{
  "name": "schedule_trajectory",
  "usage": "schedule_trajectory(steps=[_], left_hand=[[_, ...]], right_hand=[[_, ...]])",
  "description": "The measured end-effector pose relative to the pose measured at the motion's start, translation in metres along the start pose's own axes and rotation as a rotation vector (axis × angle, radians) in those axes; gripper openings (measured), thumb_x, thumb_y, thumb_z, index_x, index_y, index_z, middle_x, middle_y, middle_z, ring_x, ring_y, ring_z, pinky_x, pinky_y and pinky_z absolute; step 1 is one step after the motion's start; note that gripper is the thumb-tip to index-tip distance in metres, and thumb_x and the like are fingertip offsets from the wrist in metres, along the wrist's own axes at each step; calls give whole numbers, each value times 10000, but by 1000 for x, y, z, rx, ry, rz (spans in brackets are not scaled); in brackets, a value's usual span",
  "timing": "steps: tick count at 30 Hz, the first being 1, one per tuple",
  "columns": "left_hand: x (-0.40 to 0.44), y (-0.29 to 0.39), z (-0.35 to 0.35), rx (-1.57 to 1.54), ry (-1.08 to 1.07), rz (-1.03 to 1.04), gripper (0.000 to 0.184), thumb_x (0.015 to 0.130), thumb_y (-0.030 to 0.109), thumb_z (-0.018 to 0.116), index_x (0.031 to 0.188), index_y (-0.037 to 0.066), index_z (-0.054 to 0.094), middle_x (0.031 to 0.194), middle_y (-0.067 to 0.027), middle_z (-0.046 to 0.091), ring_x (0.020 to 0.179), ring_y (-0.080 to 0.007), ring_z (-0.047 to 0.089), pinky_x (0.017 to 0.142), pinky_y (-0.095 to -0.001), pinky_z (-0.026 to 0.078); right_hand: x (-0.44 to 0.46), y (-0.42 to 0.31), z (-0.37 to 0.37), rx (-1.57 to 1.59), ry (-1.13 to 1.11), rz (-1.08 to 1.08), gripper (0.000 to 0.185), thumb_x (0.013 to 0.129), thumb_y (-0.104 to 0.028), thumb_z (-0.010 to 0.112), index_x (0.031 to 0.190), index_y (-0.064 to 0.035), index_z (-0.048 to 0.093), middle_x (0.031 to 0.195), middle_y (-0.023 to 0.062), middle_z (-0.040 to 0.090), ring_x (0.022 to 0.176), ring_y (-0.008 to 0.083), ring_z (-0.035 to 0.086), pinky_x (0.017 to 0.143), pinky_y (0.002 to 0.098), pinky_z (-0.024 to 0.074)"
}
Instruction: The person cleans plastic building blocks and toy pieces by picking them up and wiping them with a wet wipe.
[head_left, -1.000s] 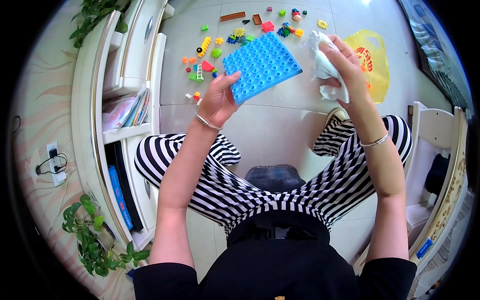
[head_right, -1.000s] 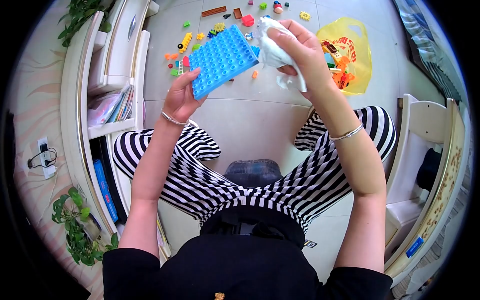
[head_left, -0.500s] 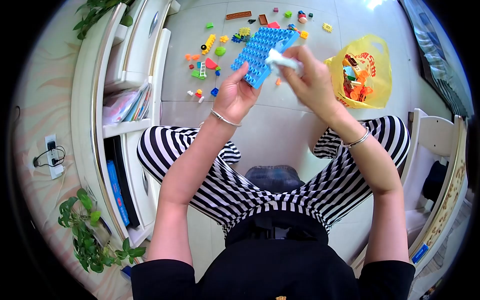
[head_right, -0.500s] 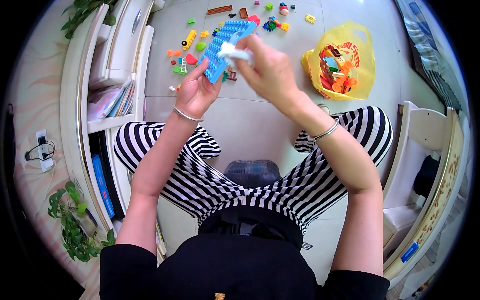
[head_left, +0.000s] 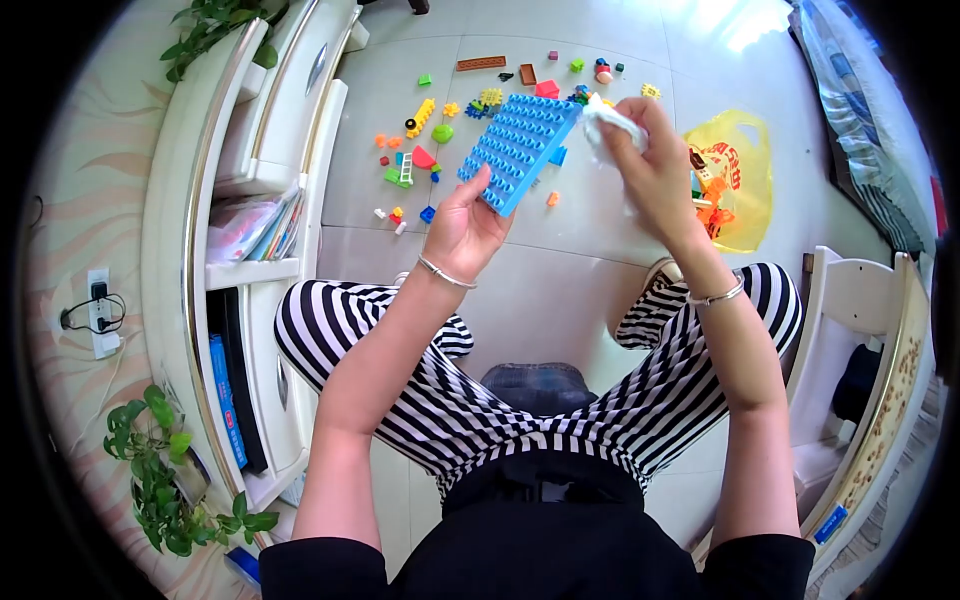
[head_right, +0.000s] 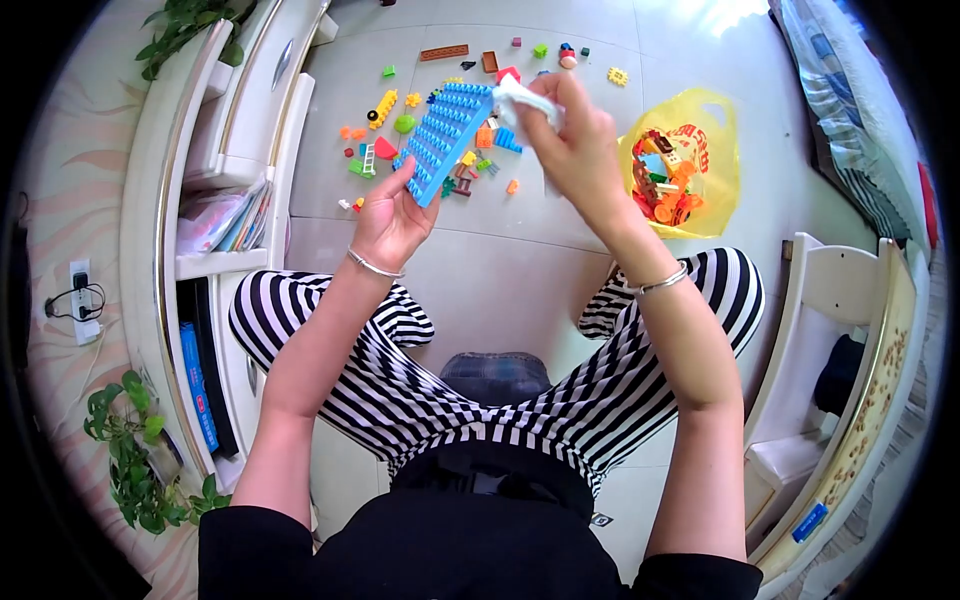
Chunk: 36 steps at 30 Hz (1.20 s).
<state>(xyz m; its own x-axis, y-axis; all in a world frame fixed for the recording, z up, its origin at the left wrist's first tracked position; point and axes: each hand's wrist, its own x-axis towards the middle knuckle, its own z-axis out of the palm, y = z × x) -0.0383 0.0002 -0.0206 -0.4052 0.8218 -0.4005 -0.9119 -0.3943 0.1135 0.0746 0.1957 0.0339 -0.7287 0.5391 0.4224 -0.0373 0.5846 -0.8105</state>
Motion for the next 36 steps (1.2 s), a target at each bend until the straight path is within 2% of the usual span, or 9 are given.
schedule_trajectory(steps=[5,13,16,19,26,29,32,34,36], left_hand=[[-3,-5,7,-39,-30,-30,209,938,79,533,1142,37,513,1082,-93,637,996,-194,631,858,-319,551],[3,0,-1,141,46,22,212,945,112,530,1143,37,515,1089,-89,640,1010,-185,627,857,-323,547],[2,6,-8,1,-121,-21,242,945,120,532,1171,39,505,1091,-97,638,1032,-185,618,899,-350,524],[-1,5,4,84,-44,17,301,934,115,548,1217,37,484,1134,-113,618,1060,-202,605,943,-381,494],[-3,-5,7,749,93,329,363,839,49,631,1176,-6,507,1085,-87,615,970,-192,618,859,-326,506],[4,-3,-6,1554,138,775,331,789,90,666,1086,6,547,932,-130,653,809,-210,652,725,-338,517],[-14,-8,24,2117,147,828,269,791,58,676,1048,39,598,878,-99,667,739,-178,650,648,-275,503],[-13,-10,19,2146,79,969,217,763,62,698,973,68,641,777,-96,654,673,-201,646,603,-292,492],[-8,-10,14,2160,-160,1193,236,753,69,714,968,54,616,758,-88,654,644,-222,648,592,-302,503]], right_hand=[[-4,0,8,42,-1,-14,139,867,-146,631,936,-51,555,698,85,633,572,150,622,523,286,473],[-66,-25,37,-70,-467,-250,265,722,-100,681,952,-99,550,699,92,596,586,303,599,524,397,482],[-77,-40,30,-84,-746,-195,219,774,-154,629,949,-102,509,817,86,629,646,330,614,559,424,497],[-76,-32,29,-35,-683,-161,204,784,-155,628,949,-105,518,774,102,620,633,335,612,555,428,493],[-60,-22,25,146,-454,-8,208,788,-97,671,944,-74,536,739,136,635,669,318,637,573,387,486],[-50,-21,21,172,-399,33,185,793,-98,674,931,-59,556,707,122,625,620,265,629,546,346,476],[-36,-17,11,112,-322,70,163,813,-119,664,931,-55,571,683,104,618,546,197,595,510,305,456],[-24,-21,1,39,-260,148,105,865,-69,612,947,-12,582,752,20,621,694,62,576,621,226,466],[-17,-16,-3,95,-221,174,115,872,-102,611,943,-14,591,746,16,610,702,57,558,633,219,456]])
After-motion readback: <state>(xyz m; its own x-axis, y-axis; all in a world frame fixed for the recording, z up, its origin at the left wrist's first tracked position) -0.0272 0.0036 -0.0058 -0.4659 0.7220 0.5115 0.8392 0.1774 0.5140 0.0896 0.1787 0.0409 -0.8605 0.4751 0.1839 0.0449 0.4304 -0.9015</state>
